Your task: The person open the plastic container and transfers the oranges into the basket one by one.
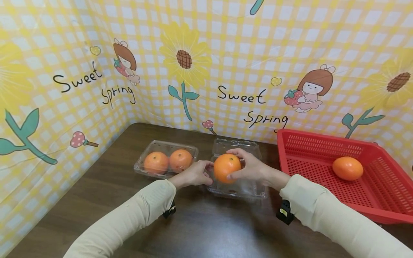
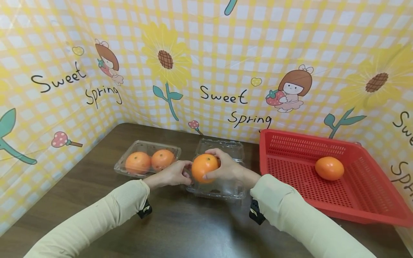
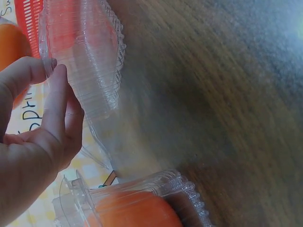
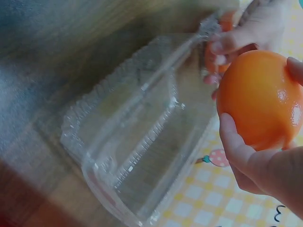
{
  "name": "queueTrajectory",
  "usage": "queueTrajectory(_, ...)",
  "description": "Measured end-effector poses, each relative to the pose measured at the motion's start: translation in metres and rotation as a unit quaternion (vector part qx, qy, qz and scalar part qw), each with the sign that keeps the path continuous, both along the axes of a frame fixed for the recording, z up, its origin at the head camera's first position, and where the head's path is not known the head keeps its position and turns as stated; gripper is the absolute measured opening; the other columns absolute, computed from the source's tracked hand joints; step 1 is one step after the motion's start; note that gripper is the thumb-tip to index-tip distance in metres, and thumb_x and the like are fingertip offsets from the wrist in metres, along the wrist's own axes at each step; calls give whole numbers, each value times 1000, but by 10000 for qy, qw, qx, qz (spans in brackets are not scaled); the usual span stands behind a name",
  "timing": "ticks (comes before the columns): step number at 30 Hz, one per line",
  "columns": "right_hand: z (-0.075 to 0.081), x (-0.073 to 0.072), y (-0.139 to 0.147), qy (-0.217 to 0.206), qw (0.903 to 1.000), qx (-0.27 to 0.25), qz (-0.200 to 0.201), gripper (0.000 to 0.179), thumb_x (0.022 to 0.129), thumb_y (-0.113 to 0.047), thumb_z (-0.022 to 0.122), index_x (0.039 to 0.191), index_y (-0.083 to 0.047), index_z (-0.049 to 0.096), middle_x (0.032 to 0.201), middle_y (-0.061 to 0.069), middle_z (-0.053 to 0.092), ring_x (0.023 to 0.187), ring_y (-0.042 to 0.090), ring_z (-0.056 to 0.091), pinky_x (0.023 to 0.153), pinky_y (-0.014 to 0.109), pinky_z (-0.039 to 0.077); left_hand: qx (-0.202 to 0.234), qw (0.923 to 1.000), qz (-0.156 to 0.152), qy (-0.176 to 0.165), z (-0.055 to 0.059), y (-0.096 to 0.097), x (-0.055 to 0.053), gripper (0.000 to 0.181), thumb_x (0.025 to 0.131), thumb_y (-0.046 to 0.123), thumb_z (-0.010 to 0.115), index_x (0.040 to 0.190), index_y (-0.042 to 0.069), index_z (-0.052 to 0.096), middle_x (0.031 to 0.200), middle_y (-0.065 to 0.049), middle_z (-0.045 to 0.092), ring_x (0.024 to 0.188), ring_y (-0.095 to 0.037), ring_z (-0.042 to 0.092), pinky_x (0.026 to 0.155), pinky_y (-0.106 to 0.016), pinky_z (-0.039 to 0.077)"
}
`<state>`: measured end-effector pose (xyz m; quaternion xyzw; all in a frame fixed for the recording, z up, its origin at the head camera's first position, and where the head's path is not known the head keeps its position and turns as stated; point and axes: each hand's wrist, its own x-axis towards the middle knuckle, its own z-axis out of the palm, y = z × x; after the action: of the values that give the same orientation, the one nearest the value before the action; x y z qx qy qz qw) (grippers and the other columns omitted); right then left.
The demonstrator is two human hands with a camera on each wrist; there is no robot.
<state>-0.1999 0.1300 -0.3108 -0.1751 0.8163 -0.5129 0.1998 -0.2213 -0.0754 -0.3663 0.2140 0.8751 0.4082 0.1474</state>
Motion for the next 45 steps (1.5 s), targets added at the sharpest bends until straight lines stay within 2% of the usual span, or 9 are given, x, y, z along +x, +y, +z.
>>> queueTrajectory(5, 9, -1, 9, 157, 9999, 34, 7, 66, 72, -9, 71, 128, -8, 36, 120, 16, 42, 102, 30, 49, 81, 40, 44, -2, 9999, -50, 104, -1, -1, 0, 58, 63, -2, 65, 118, -9, 48, 102, -19, 56, 78, -19, 59, 65, -23, 48)
queueTrajectory(10, 19, -2, 21, 149, 9997, -211, -6, 67, 74, -8, 70, 130, -6, 34, 122, 17, 41, 106, 32, 43, 80, 39, 45, 78, 9998, -121, 116, -2, -2, 0, 58, 65, 0, 66, 119, -11, 47, 103, -20, 56, 78, -20, 60, 66, -23, 49)
queueTrajectory(17, 38, -5, 36, 230, 9985, -410, -289, 71, 74, -9, 70, 133, -8, 31, 125, 17, 39, 107, 32, 42, 80, 37, 45, 168, 9997, -153, 47, -2, -2, 1, 59, 65, 0, 68, 119, -12, 45, 104, -22, 55, 78, -20, 61, 66, -23, 49)
queueTrajectory(24, 55, -8, 55, 355, 9963, -606, -491, 67, 76, -10, 68, 132, -11, 31, 125, 17, 41, 106, 30, 45, 81, 39, 44, 162, 9997, -156, 65, -1, -2, 1, 60, 65, -2, 67, 119, -13, 45, 103, -23, 55, 77, -20, 61, 66, -23, 49)
queueTrajectory(30, 61, -9, 77, 350, 9943, -761, -661, 65, 80, -10, 65, 133, -16, 29, 127, 17, 37, 104, 25, 48, 82, 35, 46, 115, 9998, -141, 69, -1, -2, 1, 60, 65, -1, 68, 119, -12, 45, 103, -23, 55, 77, -20, 61, 66, -22, 49)
queueTrajectory(36, 63, -14, 98, 379, 9937, -694, -800, 65, 82, -12, 63, 135, -20, 26, 129, 14, 34, 103, 21, 49, 81, 31, 46, 68, 9999, -104, 37, 0, -1, 0, 60, 65, -1, 68, 120, -12, 45, 104, -24, 55, 77, -19, 61, 66, -22, 49)
queueTrajectory(45, 62, -24, 125, 493, 9889, -906, -1074, 63, 83, -6, 60, 134, -18, 25, 131, 10, 30, 100, 10, 51, 77, 26, 49, 13, 10000, -80, 17, -2, 0, -1, 60, 65, -1, 68, 120, -10, 46, 105, -22, 55, 79, -20, 61, 67, -23, 49)
